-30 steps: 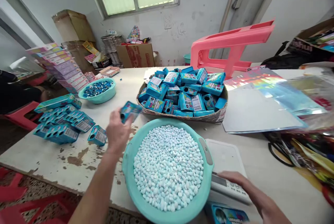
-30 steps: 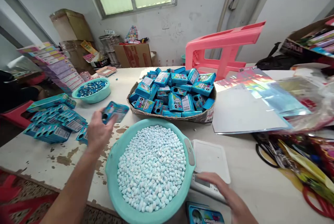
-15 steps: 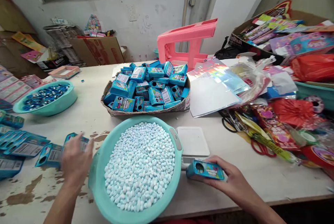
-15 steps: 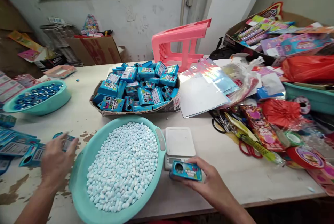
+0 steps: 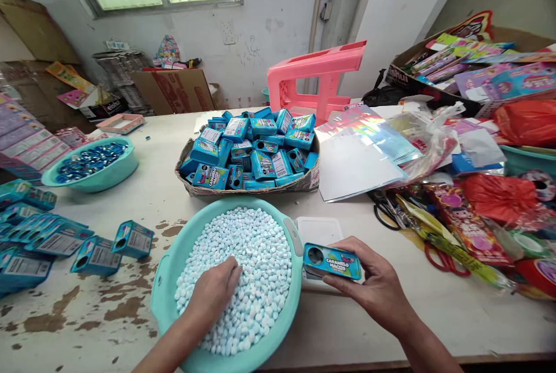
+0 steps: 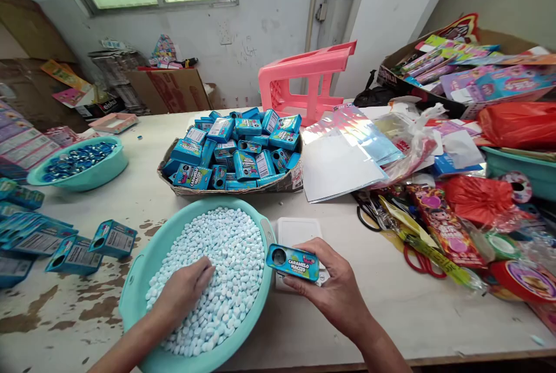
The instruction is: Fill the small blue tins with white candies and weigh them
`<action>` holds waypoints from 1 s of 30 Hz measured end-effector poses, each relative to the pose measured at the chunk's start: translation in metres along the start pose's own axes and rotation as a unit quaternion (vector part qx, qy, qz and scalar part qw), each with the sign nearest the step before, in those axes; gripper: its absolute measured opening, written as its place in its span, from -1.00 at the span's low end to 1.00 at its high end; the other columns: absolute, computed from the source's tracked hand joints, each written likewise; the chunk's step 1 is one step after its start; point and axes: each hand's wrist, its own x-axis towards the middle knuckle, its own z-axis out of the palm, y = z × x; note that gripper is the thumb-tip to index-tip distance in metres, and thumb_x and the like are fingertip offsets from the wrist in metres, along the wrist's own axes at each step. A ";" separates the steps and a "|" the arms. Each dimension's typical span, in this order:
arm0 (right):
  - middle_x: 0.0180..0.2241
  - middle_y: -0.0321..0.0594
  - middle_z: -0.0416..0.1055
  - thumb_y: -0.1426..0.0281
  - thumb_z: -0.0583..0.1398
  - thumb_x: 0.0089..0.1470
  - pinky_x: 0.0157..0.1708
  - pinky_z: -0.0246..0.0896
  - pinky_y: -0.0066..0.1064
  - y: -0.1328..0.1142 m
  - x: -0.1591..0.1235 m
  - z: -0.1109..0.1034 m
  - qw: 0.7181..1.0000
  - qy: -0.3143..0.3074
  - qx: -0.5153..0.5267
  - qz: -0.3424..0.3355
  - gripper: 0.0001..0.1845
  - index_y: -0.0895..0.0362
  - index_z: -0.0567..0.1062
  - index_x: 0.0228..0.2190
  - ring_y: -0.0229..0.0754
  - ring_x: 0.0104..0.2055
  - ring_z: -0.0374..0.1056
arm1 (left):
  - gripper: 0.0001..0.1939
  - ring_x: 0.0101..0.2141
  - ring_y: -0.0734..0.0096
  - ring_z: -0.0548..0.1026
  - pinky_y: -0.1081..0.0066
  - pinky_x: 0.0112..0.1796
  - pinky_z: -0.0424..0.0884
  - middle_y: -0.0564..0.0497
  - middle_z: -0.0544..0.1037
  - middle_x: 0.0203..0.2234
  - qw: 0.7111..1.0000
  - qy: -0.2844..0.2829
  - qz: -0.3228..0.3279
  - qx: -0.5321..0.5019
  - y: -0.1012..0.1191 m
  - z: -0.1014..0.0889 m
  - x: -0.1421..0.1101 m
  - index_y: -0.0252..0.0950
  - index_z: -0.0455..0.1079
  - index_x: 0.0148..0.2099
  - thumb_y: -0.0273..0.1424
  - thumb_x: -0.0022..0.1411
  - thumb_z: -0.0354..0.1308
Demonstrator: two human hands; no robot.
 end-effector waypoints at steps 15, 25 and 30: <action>-0.27 -0.27 0.39 0.33 0.33 -0.03 -0.30 0.29 -0.44 -0.023 0.028 0.018 0.996 0.091 0.018 -0.009 -0.70 0.06 0.44 -0.22 -0.19 -0.28 0.37 | -0.74 -0.79 0.70 0.05 0.68 -0.82 -0.11 0.19 0.13 -0.68 0.598 0.019 -0.158 -0.785 0.050 -0.033 0.003 -0.30 0.19 -0.42 -0.32 0.32 -0.06; -0.32 -0.24 0.41 0.36 0.37 -0.10 -0.27 0.26 -0.35 -0.049 0.031 0.079 0.998 -0.030 0.019 -0.051 -0.69 0.07 0.45 -0.27 -0.11 -0.25 0.35 | -0.65 -0.64 0.61 0.27 0.60 -0.63 0.23 0.13 0.25 -0.67 0.722 0.121 0.047 -0.680 0.125 -0.041 0.002 -0.32 0.18 -0.53 -0.25 0.19 0.13; -0.31 -0.23 0.42 0.40 0.38 -0.14 -0.25 0.25 -0.32 -0.046 0.036 0.084 0.999 -0.040 0.013 -0.033 -0.67 0.09 0.46 -0.27 -0.09 -0.23 0.34 | -0.63 -0.69 0.65 0.16 0.61 -0.70 0.07 0.17 0.19 -0.67 0.727 0.148 0.029 -0.670 0.117 -0.034 0.010 -0.30 0.14 -0.51 -0.19 0.17 0.15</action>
